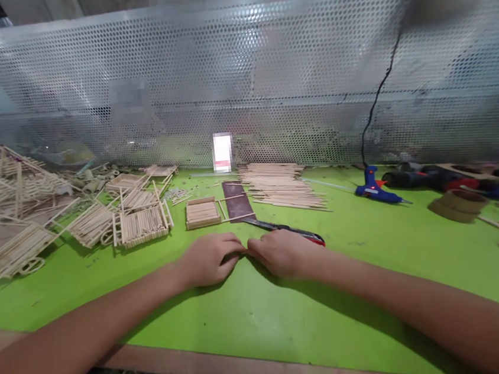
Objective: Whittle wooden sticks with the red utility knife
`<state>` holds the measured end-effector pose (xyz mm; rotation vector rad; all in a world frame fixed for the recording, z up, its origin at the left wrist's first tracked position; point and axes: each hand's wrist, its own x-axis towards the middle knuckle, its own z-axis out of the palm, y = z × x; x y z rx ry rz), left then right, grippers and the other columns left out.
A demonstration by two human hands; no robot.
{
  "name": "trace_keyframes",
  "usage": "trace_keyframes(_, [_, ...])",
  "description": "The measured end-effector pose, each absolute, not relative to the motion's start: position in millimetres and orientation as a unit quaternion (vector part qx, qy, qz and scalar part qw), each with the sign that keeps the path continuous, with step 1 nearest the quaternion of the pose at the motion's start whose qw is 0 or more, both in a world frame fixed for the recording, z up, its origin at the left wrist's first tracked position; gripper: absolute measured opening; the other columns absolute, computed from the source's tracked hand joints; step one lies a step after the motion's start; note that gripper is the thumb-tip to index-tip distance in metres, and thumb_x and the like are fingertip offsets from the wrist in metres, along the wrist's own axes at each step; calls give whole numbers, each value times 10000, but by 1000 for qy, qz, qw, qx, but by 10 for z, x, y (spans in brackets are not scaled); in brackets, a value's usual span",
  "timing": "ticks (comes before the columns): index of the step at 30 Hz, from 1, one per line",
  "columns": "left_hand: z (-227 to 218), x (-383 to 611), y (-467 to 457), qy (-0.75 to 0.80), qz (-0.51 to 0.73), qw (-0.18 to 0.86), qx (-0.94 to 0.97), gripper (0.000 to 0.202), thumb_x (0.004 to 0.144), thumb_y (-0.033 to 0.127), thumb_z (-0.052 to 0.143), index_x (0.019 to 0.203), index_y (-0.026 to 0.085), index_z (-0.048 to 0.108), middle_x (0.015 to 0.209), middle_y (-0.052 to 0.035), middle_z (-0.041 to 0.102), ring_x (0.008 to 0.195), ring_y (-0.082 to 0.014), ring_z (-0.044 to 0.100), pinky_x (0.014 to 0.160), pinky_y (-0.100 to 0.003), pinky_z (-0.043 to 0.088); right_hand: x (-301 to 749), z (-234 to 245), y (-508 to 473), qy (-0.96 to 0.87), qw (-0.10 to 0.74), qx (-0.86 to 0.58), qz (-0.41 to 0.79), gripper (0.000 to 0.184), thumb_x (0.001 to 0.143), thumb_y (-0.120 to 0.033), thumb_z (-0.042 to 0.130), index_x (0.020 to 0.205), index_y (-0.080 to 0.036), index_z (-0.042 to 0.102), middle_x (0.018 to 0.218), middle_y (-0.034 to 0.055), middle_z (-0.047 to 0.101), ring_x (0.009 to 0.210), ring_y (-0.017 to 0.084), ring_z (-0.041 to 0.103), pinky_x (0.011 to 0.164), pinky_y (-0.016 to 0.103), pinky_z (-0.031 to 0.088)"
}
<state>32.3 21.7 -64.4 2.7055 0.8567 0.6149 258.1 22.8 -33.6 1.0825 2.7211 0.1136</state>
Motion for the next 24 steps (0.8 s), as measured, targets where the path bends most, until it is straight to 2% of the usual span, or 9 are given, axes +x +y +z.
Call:
trace_keyframes(3, [-632, 335, 203, 302, 199, 124, 924, 277, 985, 193, 546, 1173, 180, 748, 1130, -70, 752, 953, -225, 708, 853, -359, 581, 2622, -403, 243, 921, 63, 385, 11, 323, 1108, -340, 382, 983, -174, 629, 812, 75, 727, 666, 213, 673, 588, 310, 368])
trace_keyframes(7, [-613, 323, 204, 299, 192, 117, 927, 293, 992, 214, 542, 1207, 180, 739, 1155, -83, 745, 986, -236, 702, 863, -372, 581, 2635, -423, 276, 920, 66, 386, -11, 243, 1093, -290, 428, 1007, -183, 629, 903, 77, 738, 761, 225, 689, 635, 306, 392])
trace_keyframes(12, [-610, 307, 184, 305, 171, 96, 932, 330, 1013, 249, 523, 1261, 192, 733, 1202, -101, 728, 971, -247, 707, 850, -380, 575, 2648, -438, 308, 921, 54, 385, -25, 347, 1120, -371, 370, 1044, -182, 651, 852, 78, 735, 706, 218, 657, 640, 317, 407])
trace_keyframes(17, [-626, 321, 232, 310, 160, 98, 932, 319, 1023, 267, 516, 1190, 184, 775, 1216, -96, 724, 910, -233, 718, 811, -358, 570, 2655, -425, 356, 933, 60, 353, -26, 301, 1091, -295, 413, 1106, -181, 692, 832, 90, 746, 642, 207, 625, 596, 321, 379])
trace_keyframes(24, [-568, 333, 270, 282, 141, 67, 947, 301, 991, 260, 547, 1124, 162, 798, 1245, -105, 716, 819, -201, 710, 758, -326, 562, 2612, -333, 368, 933, 85, 350, -19, 321, 1088, -288, 417, 1159, -183, 712, 835, 97, 759, 640, 206, 638, 596, 306, 375])
